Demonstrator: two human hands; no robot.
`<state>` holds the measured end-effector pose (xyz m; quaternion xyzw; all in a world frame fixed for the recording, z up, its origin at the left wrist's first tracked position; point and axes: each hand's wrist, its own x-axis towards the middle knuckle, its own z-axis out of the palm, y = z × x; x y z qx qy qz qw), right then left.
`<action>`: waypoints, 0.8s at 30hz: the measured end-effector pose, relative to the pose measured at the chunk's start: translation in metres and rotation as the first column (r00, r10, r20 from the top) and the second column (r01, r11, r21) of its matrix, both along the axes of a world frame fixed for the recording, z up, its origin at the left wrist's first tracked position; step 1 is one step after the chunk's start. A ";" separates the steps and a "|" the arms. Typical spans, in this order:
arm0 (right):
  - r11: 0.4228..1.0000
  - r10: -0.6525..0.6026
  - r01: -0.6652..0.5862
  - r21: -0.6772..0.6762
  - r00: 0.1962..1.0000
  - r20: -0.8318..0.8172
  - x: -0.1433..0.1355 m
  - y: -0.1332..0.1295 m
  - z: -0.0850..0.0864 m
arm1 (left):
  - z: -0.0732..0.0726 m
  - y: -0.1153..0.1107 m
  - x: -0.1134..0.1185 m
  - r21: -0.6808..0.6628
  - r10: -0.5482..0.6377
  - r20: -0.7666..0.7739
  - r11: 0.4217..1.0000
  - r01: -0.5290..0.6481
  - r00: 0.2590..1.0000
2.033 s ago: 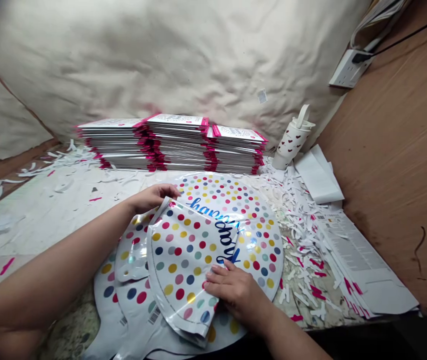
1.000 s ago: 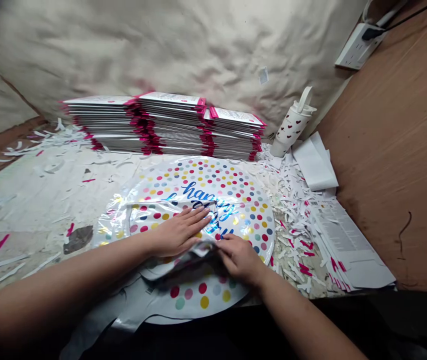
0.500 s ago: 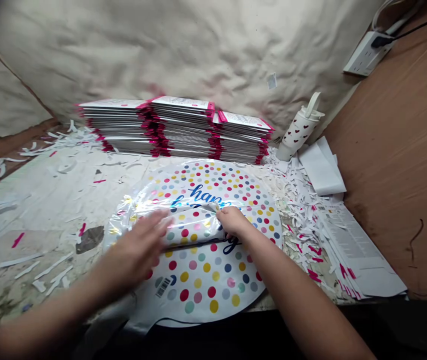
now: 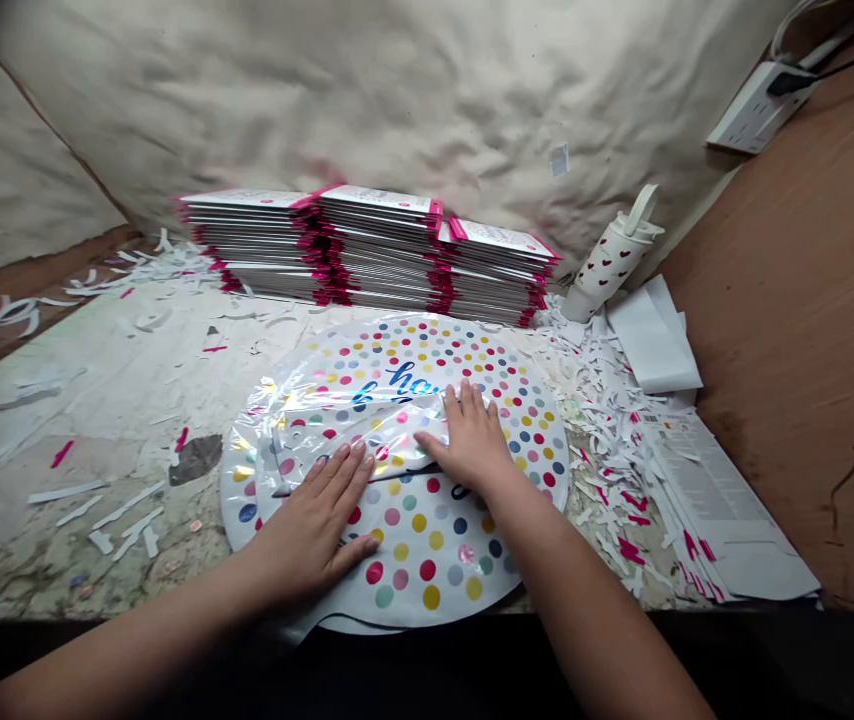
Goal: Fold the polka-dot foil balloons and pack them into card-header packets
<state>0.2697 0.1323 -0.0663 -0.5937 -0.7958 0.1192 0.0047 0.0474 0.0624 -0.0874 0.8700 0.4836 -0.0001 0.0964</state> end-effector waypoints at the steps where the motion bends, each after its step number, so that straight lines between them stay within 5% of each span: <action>1: 0.993 0.103 -0.103 0.053 0.995 -0.001 0.004 -0.004 0.002 | 0.001 0.000 0.000 -0.011 -0.001 0.003 1.000 0.001 1.000; 4: 0.890 0.386 -0.392 0.235 0.920 0.073 0.009 -0.020 0.005 | 0.011 0.000 0.003 -0.055 -0.010 -0.010 0.998 0.010 1.000; 7: 0.821 0.385 -0.412 0.395 0.911 0.149 0.002 -0.034 0.007 | 0.024 0.005 0.012 -0.035 0.026 -0.063 0.999 -0.029 0.998; 12: 0.581 0.627 -0.449 0.679 0.779 -0.021 -0.001 -0.065 0.010 | 0.028 0.023 0.016 -0.001 0.092 -0.033 0.996 -0.092 0.995; 13: 0.610 0.608 -0.378 0.697 0.787 -0.105 0.005 -0.071 0.007 | 0.025 0.027 0.014 -0.021 0.095 0.023 0.995 -0.094 0.995; 15: 0.769 0.415 -0.154 0.620 0.858 -0.302 0.019 -0.077 -0.004 | 0.018 0.032 0.008 -0.049 0.063 0.173 0.997 -0.056 0.983; 18: 0.915 0.108 0.081 0.395 0.894 -0.435 0.041 -0.076 -0.022 | 0.009 0.033 0.006 -0.069 -0.139 0.272 0.984 0.163 0.952; 21: 0.878 0.310 -0.133 0.460 0.889 -0.336 0.051 -0.070 -0.028 | 0.008 0.031 0.012 -0.069 -0.356 0.187 0.925 0.374 0.916; 24: 0.698 0.640 -0.517 0.495 0.760 -0.109 0.053 -0.065 -0.024 | 0.007 0.027 0.015 -0.025 -0.466 0.121 0.881 0.472 0.877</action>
